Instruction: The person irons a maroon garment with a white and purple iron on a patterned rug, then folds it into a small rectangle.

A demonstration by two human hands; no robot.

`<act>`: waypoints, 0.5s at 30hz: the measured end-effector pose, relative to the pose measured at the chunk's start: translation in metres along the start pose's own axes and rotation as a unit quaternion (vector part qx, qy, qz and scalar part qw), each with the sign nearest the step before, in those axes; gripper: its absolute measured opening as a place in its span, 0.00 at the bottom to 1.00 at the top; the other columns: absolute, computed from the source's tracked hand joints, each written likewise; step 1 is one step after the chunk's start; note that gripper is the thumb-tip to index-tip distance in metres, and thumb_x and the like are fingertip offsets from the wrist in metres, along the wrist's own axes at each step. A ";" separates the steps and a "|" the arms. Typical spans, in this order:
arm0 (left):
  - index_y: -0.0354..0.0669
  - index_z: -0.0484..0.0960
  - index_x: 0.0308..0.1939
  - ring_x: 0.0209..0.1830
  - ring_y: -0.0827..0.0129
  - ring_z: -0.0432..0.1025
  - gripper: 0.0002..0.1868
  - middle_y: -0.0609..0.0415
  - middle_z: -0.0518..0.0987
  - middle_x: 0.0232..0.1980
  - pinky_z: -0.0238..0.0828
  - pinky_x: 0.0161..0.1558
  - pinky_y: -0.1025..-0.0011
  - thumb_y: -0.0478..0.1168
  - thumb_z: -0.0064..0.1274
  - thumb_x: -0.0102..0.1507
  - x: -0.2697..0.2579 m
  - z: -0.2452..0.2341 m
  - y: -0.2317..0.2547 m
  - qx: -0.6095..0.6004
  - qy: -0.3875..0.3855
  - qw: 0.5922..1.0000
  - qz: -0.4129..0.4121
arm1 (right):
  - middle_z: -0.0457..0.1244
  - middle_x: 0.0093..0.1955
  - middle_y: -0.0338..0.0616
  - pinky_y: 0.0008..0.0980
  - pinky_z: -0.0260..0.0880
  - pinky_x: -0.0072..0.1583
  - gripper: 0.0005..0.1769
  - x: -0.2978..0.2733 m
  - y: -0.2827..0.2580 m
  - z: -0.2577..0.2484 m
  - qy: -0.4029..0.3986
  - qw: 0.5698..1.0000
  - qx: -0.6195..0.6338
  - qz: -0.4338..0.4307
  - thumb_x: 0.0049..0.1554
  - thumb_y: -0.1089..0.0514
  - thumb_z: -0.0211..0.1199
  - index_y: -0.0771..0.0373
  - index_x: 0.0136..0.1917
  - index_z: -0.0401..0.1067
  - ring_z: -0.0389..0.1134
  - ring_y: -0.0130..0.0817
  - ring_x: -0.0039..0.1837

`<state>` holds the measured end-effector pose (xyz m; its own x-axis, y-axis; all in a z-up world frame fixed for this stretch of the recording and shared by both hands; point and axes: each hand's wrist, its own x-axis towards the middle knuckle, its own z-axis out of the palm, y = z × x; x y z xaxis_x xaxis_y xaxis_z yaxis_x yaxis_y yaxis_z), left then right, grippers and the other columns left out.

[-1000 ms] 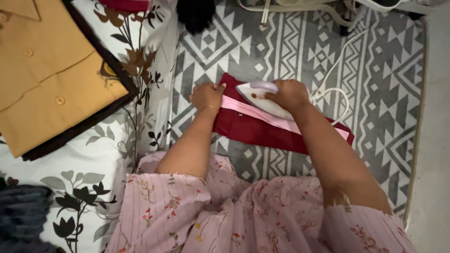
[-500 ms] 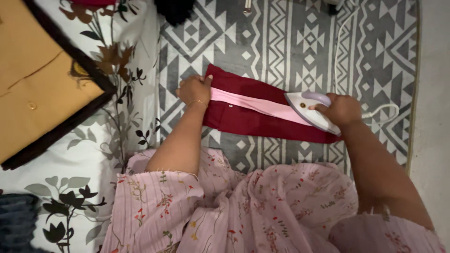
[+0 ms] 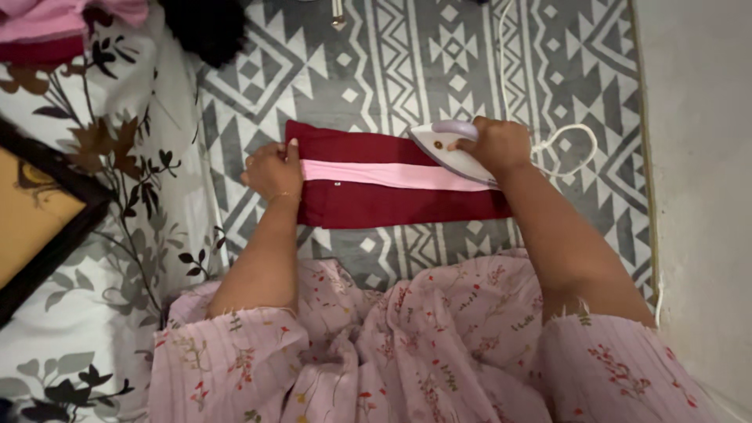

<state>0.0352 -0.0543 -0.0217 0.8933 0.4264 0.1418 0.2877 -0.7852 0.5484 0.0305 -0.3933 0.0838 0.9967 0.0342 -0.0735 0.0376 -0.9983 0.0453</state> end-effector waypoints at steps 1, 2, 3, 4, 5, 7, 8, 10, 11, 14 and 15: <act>0.46 0.79 0.27 0.38 0.56 0.66 0.14 0.55 0.76 0.31 0.54 0.39 0.56 0.52 0.54 0.52 0.000 0.000 0.002 0.003 0.001 1.000 -0.002 | 0.64 0.32 0.49 0.39 0.65 0.40 0.27 0.001 0.000 -0.001 0.031 0.999 -0.006 -0.012 0.40 0.33 0.63 0.59 0.36 0.70 0.66 0.45 0.35; 0.46 0.79 0.27 0.38 0.56 0.66 0.14 0.55 0.76 0.31 0.54 0.39 0.56 0.52 0.54 0.52 -0.001 -0.001 0.002 0.004 -0.001 1.000 0.002 | 0.64 0.31 0.48 0.38 0.65 0.39 0.27 -0.001 0.000 -0.001 0.058 0.998 -0.010 -0.024 0.40 0.33 0.64 0.60 0.36 0.70 0.66 0.44 0.35; 0.46 0.79 0.27 0.38 0.57 0.66 0.14 0.55 0.76 0.31 0.54 0.39 0.56 0.52 0.53 0.52 -0.001 -0.002 0.002 0.004 0.001 1.000 0.004 | 0.64 0.31 0.48 0.38 0.65 0.39 0.27 0.000 0.004 -0.002 0.058 0.998 -0.008 -0.021 0.40 0.33 0.64 0.60 0.36 0.70 0.66 0.44 0.35; 0.46 0.79 0.26 0.38 0.58 0.66 0.14 0.55 0.76 0.30 0.54 0.39 0.57 0.52 0.53 0.52 -0.002 -0.002 0.002 0.003 0.002 1.000 0.007 | 0.64 0.31 0.48 0.39 0.64 0.37 0.25 0.001 0.010 -0.005 0.042 0.999 -0.012 0.007 0.41 0.35 0.64 0.59 0.36 0.71 0.66 0.44 0.34; 0.46 0.79 0.26 0.38 0.58 0.66 0.14 0.55 0.76 0.30 0.54 0.39 0.57 0.52 0.53 0.52 -0.002 -0.003 0.002 0.003 -0.001 1.000 0.011 | 0.64 0.31 0.49 0.40 0.64 0.36 0.23 0.001 0.015 -0.006 0.025 0.999 -0.015 0.036 0.42 0.37 0.64 0.59 0.37 0.71 0.66 0.44 0.33; 0.46 0.79 0.25 0.38 0.59 0.66 0.14 0.56 0.76 0.30 0.53 0.40 0.58 0.52 0.53 0.53 -0.001 -0.003 0.002 -0.017 -0.003 1.000 0.009 | 0.64 0.32 0.49 0.38 0.64 0.38 0.19 -0.006 0.030 -0.017 0.106 0.993 -0.053 0.009 0.45 0.42 0.64 0.60 0.37 0.71 0.66 0.43 0.34; 0.46 0.79 0.25 0.38 0.59 0.66 0.14 0.56 0.76 0.30 0.53 0.40 0.58 0.52 0.53 0.53 -0.002 -0.003 0.001 -0.017 -0.003 1.000 0.003 | 0.64 0.32 0.49 0.38 0.64 0.38 0.19 -0.009 0.033 -0.022 0.104 0.993 -0.055 0.005 0.45 0.42 0.64 0.60 0.37 0.71 0.66 0.43 0.34; 0.46 0.79 0.26 0.38 0.58 0.66 0.14 0.55 0.76 0.30 0.53 0.39 0.57 0.52 0.53 0.53 0.000 -0.002 0.001 -0.008 0.004 1.000 0.022 | 0.64 0.34 0.51 0.38 0.64 0.39 0.24 -0.025 0.037 -0.039 0.094 0.986 0.028 0.135 0.49 0.39 0.63 0.63 0.41 0.71 0.65 0.45 0.36; 0.46 0.79 0.26 0.38 0.58 0.66 0.14 0.55 0.76 0.30 0.53 0.39 0.57 0.52 0.53 0.53 -0.002 -0.003 0.000 -0.007 0.002 1.000 0.018 | 0.64 0.34 0.51 0.38 0.64 0.39 0.24 -0.031 0.031 -0.043 0.091 0.987 0.027 0.132 0.49 0.39 0.63 0.63 0.41 0.71 0.65 0.45 0.36; 0.47 0.79 0.25 0.39 0.58 0.66 0.14 0.55 0.76 0.30 0.53 0.41 0.58 0.52 0.53 0.52 -0.001 -0.004 0.001 -0.008 0.001 1.000 0.009 | 0.64 0.34 0.50 0.39 0.66 0.37 0.22 -0.038 -0.009 -0.042 -0.069 0.983 0.066 0.160 0.54 0.41 0.54 0.63 0.47 0.68 0.66 0.41 0.32; 0.47 0.79 0.25 0.39 0.58 0.66 0.13 0.56 0.76 0.31 0.54 0.41 0.58 0.52 0.53 0.53 -0.002 -0.004 0.000 -0.008 0.011 1.000 0.021 | 0.65 0.34 0.49 0.40 0.67 0.37 0.21 -0.040 -0.029 -0.037 -0.123 0.982 0.022 0.142 0.57 0.42 0.49 0.60 0.48 0.68 0.66 0.40 0.33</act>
<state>0.0322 -0.0533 -0.0184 0.8965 0.4033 0.1835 0.2443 -0.7953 0.5548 -0.0079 -0.3642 0.1219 0.9189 -0.2529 -0.3026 -0.2477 -0.9672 0.0562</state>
